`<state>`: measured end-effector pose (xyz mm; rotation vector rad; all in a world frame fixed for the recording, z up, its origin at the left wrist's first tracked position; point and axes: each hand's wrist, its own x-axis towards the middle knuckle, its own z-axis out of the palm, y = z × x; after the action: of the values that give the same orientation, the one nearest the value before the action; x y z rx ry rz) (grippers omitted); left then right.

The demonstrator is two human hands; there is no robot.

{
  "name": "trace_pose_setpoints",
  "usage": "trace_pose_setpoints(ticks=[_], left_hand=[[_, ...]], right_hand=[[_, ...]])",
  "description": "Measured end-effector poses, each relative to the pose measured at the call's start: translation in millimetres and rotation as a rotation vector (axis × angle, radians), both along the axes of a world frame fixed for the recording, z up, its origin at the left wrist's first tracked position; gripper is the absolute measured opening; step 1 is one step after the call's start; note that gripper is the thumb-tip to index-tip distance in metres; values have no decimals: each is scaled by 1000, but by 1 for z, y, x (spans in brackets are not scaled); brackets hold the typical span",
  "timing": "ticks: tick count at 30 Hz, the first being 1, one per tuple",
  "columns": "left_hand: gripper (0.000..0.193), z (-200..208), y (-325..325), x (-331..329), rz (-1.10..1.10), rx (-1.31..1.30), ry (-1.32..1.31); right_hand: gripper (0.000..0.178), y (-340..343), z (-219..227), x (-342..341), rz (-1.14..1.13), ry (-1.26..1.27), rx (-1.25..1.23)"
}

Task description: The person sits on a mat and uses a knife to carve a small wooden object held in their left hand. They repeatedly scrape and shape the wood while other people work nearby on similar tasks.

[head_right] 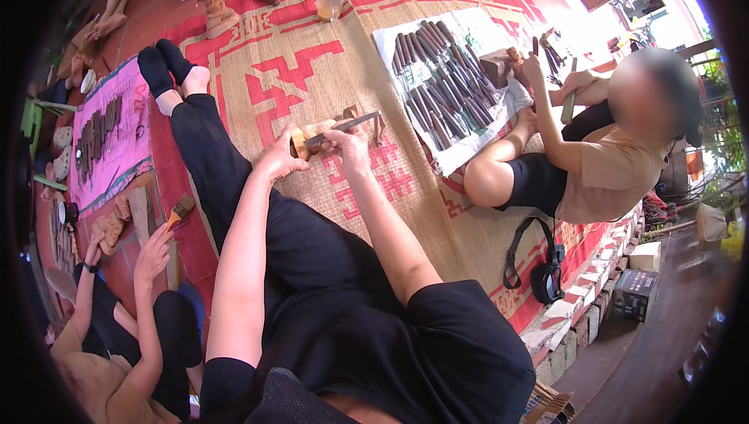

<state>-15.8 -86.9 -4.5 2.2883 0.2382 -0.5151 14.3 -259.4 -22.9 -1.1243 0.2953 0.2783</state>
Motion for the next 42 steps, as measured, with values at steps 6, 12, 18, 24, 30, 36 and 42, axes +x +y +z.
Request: trace_pose_setpoints(ticks=[6, 12, 18, 24, 30, 36, 42], left_hand=[[117, -12, 3, 0, -9, -16, -45], [113, 5, 1, 1, -20, 89, 26], [112, 12, -1, 1, -18, 86, 63], [111, 5, 0, 2, -61, 143, 52], [112, 5, 1, 1, -76, 126, 21], [113, 6, -1, 3, -52, 130, 61], [111, 3, 3, 3, -32, 78, 59]], right_hand=[[13, -6, -15, 4, -75, 74, -23], [15, 10, 0, -4, -18, -4, -8], [17, -1, -6, 3, -100, 31, -64], [15, 13, -3, 2, 47, -18, -75], [15, 10, 8, 7, -39, -64, -131], [14, 16, 10, 2, 103, -5, -139], [15, 17, 1, 12, 120, 57, -92]])
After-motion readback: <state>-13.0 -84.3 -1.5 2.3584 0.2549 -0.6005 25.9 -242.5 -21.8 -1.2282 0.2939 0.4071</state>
